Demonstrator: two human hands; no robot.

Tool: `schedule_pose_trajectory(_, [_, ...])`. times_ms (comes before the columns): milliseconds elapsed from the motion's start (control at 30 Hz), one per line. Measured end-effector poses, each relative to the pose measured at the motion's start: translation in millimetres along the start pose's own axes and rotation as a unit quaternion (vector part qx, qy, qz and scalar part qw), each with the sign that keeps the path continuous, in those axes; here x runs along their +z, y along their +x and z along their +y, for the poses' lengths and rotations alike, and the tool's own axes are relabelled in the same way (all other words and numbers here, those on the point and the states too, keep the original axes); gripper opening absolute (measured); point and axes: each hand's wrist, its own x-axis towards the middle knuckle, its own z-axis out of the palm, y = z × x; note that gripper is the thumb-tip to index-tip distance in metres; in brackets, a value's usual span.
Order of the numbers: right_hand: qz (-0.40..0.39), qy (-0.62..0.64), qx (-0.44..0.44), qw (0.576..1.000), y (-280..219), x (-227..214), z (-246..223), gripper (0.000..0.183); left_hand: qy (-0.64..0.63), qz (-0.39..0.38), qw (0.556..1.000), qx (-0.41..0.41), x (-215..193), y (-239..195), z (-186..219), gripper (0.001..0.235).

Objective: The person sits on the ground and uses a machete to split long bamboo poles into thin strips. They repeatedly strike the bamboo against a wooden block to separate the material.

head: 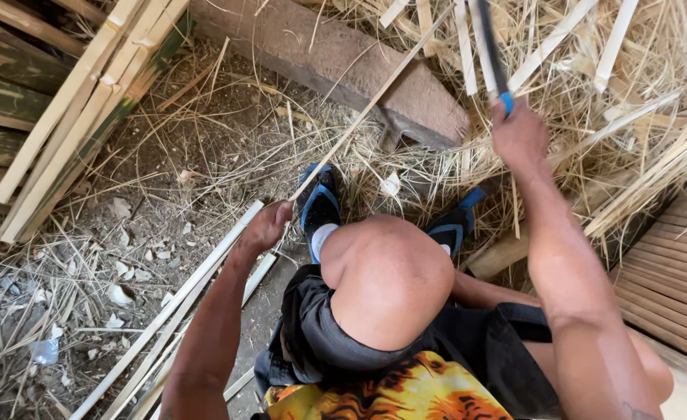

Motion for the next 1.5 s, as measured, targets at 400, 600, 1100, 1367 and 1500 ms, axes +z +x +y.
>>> schedule_pose_trajectory(400, [-0.102,-0.19,-0.289,0.933,-79.0,126.9,-20.1,0.035,-0.028,-0.035,0.999,-0.027,-3.4,25.6,-21.9,0.08])
schedule_pose_trajectory(600, [0.148,-0.019,-0.067,0.987,23.5,-11.4,18.7,0.056,-0.06,0.005,0.997,0.04,2.4,16.3,-18.1,0.071])
schedule_pose_trajectory(1100, [0.028,-0.155,-0.349,0.924,-48.0,106.8,19.3,0.05,-0.008,0.063,0.998,0.016,52.2,13.4,-34.4,0.049])
schedule_pose_trajectory(1367, [0.035,-0.124,-0.365,0.922,-61.0,84.3,-3.3,0.045,-0.039,0.048,0.998,0.014,19.8,11.3,21.5,0.052])
schedule_pose_trajectory(1500, [-0.046,-0.045,-0.27,0.961,-32.9,57.6,-2.8,0.046,-0.033,0.065,0.997,0.025,28.5,-3.3,19.9,0.052])
